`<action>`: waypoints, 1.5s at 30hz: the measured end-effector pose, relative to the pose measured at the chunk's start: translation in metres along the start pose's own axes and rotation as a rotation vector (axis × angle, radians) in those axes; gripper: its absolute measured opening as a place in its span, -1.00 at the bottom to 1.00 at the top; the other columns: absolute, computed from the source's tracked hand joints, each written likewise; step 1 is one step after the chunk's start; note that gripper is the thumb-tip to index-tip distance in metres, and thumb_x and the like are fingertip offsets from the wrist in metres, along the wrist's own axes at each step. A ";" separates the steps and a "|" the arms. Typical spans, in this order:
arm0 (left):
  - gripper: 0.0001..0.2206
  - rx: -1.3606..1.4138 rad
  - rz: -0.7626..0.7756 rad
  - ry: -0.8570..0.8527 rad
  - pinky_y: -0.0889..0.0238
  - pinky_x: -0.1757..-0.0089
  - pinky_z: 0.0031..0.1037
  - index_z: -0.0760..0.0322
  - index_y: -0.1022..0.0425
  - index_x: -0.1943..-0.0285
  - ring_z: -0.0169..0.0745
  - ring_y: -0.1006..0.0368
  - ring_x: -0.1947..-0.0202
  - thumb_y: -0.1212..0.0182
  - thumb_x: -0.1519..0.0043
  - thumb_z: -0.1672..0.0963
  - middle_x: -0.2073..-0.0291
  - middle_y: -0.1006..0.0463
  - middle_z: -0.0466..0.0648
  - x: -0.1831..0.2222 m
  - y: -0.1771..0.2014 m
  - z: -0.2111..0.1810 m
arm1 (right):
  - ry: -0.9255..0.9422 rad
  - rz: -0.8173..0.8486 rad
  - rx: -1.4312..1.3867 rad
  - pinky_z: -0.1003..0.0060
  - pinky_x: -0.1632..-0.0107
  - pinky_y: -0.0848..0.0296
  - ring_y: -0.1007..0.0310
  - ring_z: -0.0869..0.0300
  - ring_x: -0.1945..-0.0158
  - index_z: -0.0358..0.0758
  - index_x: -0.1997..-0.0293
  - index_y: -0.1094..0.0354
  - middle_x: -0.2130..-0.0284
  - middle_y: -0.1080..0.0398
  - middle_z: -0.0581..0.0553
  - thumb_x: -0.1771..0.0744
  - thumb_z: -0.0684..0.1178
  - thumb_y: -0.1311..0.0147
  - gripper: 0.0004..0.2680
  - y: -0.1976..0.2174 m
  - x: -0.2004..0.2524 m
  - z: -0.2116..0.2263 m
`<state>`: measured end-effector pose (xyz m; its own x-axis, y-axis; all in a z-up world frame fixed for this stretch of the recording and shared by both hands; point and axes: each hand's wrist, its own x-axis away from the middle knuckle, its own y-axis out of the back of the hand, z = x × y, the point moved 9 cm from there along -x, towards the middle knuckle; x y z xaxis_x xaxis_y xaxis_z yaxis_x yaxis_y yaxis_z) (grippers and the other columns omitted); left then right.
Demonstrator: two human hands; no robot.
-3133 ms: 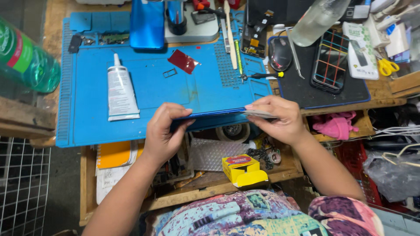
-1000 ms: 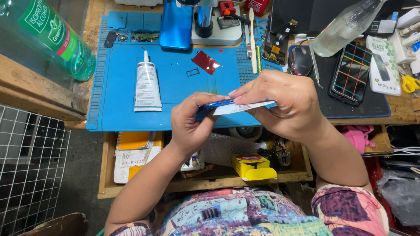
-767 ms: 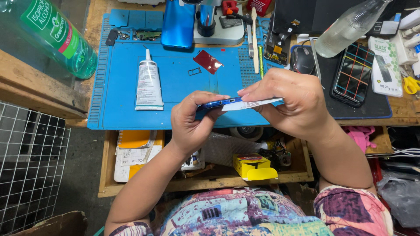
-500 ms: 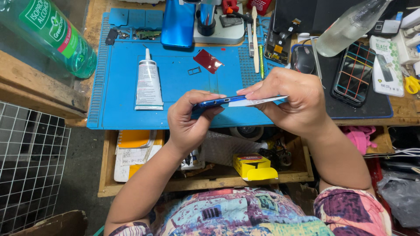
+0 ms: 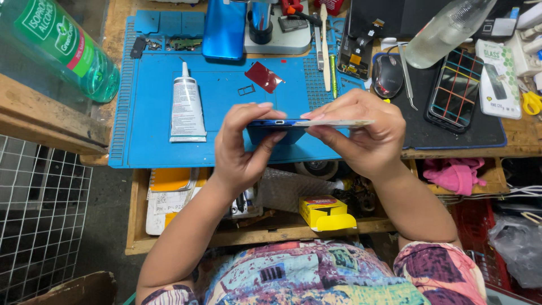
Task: The person wipes the side of a mobile phone with a cloth, picks up a blue back panel and a component, then uses a screwdriver to remove screws from the internal chassis.
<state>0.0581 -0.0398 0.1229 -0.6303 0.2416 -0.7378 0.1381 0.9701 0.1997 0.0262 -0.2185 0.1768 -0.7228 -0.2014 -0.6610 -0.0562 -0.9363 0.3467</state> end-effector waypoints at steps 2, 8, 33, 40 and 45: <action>-0.65 -0.253 0.028 -0.140 -0.34 -0.09 -0.26 0.23 -0.44 -0.18 -0.06 -0.49 -0.01 -0.41 -0.24 0.25 -0.07 -0.53 -0.04 -0.006 0.004 -0.025 | 0.013 -0.022 0.008 0.30 0.03 -0.61 -0.63 0.10 0.11 -0.33 0.14 -0.46 0.21 -0.52 -0.22 -0.32 -0.36 -0.31 -0.87 0.001 0.003 -0.002; -0.64 -0.568 0.051 -0.284 -0.43 -0.07 -0.27 0.22 -0.55 -0.23 0.04 -0.45 -0.10 -0.43 -0.27 0.28 -0.20 -0.50 -0.03 -0.001 -0.004 -0.049 | 0.039 -0.099 -0.032 0.31 0.05 -0.62 -0.64 0.10 0.12 -0.31 0.11 -0.45 0.21 -0.52 -0.22 -0.33 -0.34 -0.31 -0.86 -0.001 0.013 -0.009; -0.53 -0.609 0.104 -0.281 -0.28 -0.29 0.15 0.28 -0.33 -0.28 0.59 -0.16 -0.40 -0.56 -0.30 0.18 -0.28 -0.37 0.10 0.012 -0.036 -0.048 | 0.043 -0.126 -0.062 0.27 0.11 -0.62 -0.64 0.05 0.10 -0.28 0.18 -0.42 0.29 -0.49 -0.17 -0.31 -0.34 -0.31 -0.86 0.003 0.050 -0.042; -0.51 -0.587 0.074 -0.267 -0.25 -0.34 0.20 0.26 -0.32 -0.29 0.56 -0.16 -0.42 -0.58 -0.30 0.19 -0.27 -0.36 0.08 0.012 -0.034 -0.044 | -0.004 -0.107 -0.033 0.28 0.06 -0.60 -0.64 0.07 0.09 -0.29 0.23 -0.39 0.30 -0.49 -0.17 -0.29 -0.35 -0.32 -0.85 0.001 0.056 -0.050; -0.51 -0.591 0.070 -0.255 -0.22 -0.31 0.17 0.24 -0.33 -0.29 0.58 -0.13 -0.43 -0.58 -0.29 0.18 -0.27 -0.37 0.08 0.014 -0.033 -0.040 | -0.016 -0.098 -0.039 0.29 0.05 -0.61 -0.64 0.06 0.09 -0.30 0.23 -0.39 0.29 -0.48 -0.18 -0.29 -0.37 -0.31 -0.84 -0.001 0.056 -0.052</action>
<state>0.0143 -0.0698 0.1315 -0.4237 0.3722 -0.8258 -0.3175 0.7928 0.5203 0.0216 -0.2443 0.1044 -0.7264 -0.1043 -0.6793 -0.1003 -0.9618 0.2548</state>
